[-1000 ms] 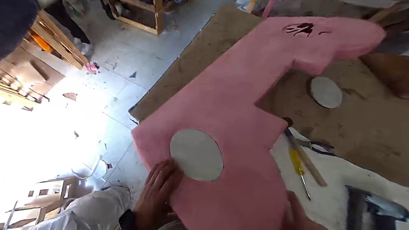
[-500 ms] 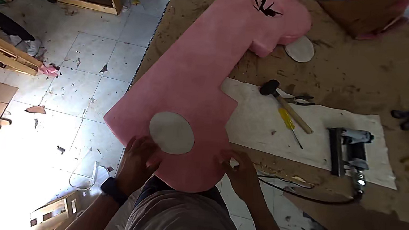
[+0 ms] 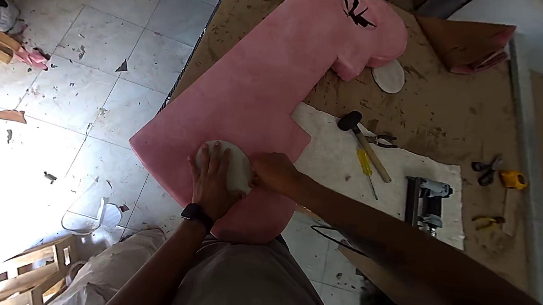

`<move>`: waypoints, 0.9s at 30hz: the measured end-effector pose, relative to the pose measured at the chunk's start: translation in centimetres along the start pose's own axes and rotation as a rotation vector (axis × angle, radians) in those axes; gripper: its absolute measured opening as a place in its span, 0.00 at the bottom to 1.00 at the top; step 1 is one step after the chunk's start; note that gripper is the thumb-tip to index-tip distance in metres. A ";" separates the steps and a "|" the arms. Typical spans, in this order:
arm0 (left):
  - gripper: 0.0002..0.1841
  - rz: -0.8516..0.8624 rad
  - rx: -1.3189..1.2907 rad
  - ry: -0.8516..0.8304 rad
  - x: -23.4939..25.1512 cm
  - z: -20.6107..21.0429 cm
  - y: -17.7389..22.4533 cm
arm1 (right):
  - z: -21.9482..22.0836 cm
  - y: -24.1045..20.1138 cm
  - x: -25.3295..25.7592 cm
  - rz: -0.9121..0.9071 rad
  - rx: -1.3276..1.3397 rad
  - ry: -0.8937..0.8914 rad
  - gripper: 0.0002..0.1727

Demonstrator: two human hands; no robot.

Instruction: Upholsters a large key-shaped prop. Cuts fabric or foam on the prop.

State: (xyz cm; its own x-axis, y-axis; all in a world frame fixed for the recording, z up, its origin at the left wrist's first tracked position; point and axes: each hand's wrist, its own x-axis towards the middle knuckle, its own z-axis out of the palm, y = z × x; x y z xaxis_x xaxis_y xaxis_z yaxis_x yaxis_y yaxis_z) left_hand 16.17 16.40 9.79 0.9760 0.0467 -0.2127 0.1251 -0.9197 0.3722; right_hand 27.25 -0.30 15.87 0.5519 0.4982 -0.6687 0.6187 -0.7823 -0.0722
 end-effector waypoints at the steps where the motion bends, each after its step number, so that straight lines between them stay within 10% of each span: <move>1: 0.68 -0.007 -0.008 -0.012 0.1 0.0 0.2 | -0.7 -0.1 0.7 -0.020 -0.045 -0.047 0.21; 11: 0.68 -0.016 -0.101 -0.065 0.3 0.0 0.1 | -3.6 -2.5 3.5 -0.188 -0.327 -0.307 0.14; 27: 0.66 -0.006 -0.025 -0.088 0.5 0.5 0.7 | -2.6 -3.7 3.5 -0.204 -0.298 -0.220 0.04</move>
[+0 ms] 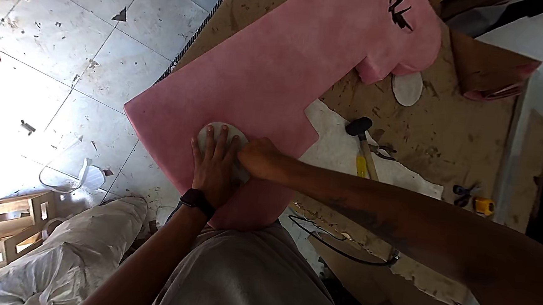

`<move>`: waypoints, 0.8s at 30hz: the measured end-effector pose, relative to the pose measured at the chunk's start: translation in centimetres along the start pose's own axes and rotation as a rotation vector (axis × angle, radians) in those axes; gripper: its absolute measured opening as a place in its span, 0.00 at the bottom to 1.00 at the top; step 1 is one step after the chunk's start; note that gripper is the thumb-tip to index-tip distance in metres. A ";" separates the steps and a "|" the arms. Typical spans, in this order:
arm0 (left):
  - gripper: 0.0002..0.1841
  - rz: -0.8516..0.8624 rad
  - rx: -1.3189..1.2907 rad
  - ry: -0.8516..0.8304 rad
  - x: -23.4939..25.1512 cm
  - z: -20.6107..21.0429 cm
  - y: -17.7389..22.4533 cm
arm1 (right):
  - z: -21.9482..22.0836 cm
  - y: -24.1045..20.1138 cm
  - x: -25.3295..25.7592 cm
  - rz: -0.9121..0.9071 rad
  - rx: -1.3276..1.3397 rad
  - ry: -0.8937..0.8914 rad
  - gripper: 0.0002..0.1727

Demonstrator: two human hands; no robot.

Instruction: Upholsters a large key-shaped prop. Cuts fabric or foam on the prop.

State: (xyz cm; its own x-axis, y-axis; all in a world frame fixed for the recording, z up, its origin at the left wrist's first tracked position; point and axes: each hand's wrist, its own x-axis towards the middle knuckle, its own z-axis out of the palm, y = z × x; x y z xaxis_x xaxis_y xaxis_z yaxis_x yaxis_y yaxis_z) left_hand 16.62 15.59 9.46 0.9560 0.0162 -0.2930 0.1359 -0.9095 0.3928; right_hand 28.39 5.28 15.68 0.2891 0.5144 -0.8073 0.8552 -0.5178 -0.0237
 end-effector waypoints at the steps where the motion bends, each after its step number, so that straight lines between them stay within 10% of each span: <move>1: 0.66 0.004 0.010 0.005 0.0 0.0 0.0 | 0.2 1.0 0.2 -0.034 0.022 -0.003 0.08; 6: 0.71 -0.025 0.070 0.008 0.2 -1.1 -0.1 | 4.8 6.9 -2.4 -0.047 0.480 0.159 0.14; 11: 0.78 -0.055 0.159 -0.062 0.8 -1.5 0.7 | 16.1 8.6 -8.9 0.364 0.940 0.436 0.24; 24: 0.70 -0.108 0.255 -0.121 1.4 -2.0 4.1 | 24.4 4.7 -9.7 0.325 1.467 0.144 0.35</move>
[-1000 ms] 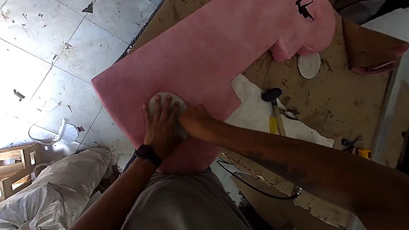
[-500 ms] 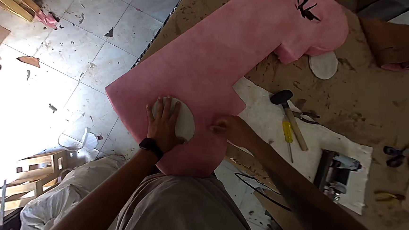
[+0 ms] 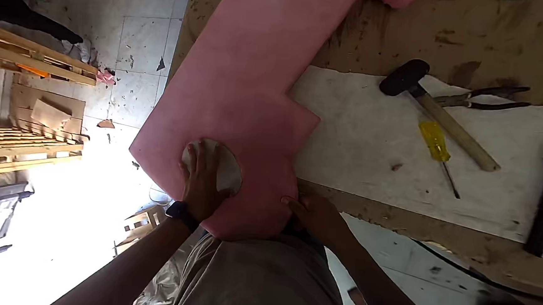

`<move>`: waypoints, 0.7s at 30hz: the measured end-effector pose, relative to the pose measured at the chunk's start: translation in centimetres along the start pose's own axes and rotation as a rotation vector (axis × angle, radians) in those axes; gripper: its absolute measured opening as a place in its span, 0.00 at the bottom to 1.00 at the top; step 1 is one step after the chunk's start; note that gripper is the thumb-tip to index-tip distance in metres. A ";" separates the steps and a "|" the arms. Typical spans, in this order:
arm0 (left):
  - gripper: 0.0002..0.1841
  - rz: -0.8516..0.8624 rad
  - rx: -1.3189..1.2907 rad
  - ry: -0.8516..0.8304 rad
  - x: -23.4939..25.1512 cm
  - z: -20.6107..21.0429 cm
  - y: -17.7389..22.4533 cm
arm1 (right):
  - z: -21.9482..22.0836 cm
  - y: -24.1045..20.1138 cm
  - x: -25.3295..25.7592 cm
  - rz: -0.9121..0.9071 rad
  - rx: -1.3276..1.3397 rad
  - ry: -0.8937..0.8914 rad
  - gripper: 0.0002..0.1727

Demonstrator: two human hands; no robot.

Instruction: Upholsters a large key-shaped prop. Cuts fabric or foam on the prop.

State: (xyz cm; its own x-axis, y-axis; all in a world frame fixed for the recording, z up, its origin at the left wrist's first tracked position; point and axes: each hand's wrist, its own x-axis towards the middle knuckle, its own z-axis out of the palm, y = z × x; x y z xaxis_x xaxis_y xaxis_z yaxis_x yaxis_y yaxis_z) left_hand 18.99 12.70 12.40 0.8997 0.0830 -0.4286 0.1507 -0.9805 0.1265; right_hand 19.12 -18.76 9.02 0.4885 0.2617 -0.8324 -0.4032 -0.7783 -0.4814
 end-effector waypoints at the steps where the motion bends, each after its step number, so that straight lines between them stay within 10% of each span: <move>1: 0.70 0.001 0.003 0.002 0.0 0.2 0.0 | 0.1 0.0 0.0 0.001 -0.019 0.014 0.35; 8: 0.70 -0.005 0.011 -0.019 -0.2 0.3 -0.3 | 0.1 -0.1 0.3 0.017 -0.062 -0.016 0.37; 14: 0.44 0.182 0.080 0.015 -2.6 1.6 0.0 | -0.5 0.5 0.7 -0.003 0.011 -0.056 0.39; 21: 0.36 0.160 0.098 0.059 -1.5 2.1 0.8 | -0.9 -0.3 0.4 0.010 0.010 -0.113 0.35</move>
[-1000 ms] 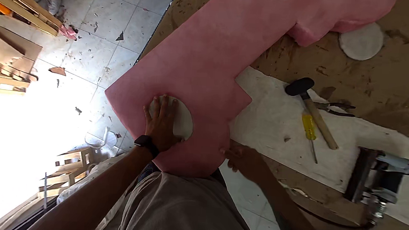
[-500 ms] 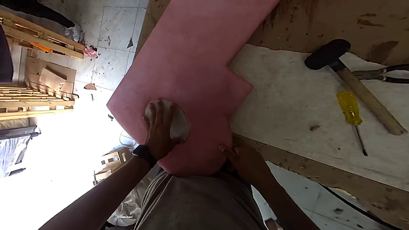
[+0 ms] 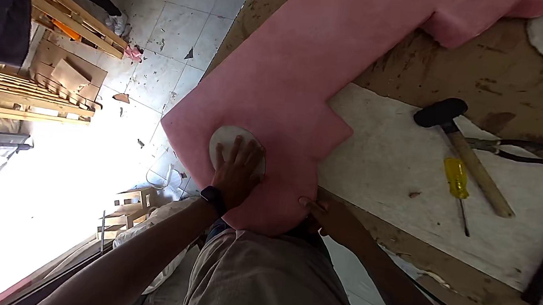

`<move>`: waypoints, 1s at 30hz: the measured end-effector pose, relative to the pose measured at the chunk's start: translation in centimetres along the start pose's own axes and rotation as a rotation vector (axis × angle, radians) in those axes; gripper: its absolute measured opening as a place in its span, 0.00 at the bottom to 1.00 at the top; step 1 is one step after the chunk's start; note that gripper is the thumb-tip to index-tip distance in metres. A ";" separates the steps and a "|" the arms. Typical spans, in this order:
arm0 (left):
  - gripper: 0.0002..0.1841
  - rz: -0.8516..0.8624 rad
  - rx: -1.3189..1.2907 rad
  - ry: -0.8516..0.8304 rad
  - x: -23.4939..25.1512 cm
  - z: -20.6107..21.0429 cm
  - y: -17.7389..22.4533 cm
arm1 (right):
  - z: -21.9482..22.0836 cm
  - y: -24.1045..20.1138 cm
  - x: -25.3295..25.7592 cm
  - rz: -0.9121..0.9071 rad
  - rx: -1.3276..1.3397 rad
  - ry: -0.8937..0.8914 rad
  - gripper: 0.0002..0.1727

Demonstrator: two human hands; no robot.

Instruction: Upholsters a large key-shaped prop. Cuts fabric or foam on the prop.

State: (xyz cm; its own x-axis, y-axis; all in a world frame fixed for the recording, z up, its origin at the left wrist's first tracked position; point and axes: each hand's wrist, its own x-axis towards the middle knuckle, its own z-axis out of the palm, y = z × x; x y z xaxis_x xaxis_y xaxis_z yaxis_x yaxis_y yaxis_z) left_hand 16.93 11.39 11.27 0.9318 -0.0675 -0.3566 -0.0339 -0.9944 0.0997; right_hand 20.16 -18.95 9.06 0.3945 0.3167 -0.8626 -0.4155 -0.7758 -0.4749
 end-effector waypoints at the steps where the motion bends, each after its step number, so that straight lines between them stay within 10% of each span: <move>1: 0.34 -0.004 0.004 -0.001 0.2 0.1 0.1 | -0.1 -0.1 -0.1 0.005 0.024 -0.010 0.34; 23: 0.34 -0.086 -0.060 0.122 0.7 0.8 4.0 | -1.1 -0.5 1.4 0.012 0.028 -0.096 0.33; 26: 0.45 -0.124 -0.173 0.132 -0.4 2.1 5.9 | -1.1 -0.5 1.5 0.034 0.051 -0.105 0.32; 30: 0.40 0.285 -0.490 0.109 -3.5 2.5 9.9 | -1.7 -0.5 1.1 0.001 0.054 -0.103 0.21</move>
State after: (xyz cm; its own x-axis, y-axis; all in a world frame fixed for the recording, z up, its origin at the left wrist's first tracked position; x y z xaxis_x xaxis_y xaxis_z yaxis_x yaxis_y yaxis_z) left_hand 12.47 1.60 11.19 0.9431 -0.2930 -0.1574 -0.1422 -0.7830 0.6055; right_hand 22.18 -19.16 8.63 0.3083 0.3725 -0.8753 -0.4603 -0.7468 -0.4800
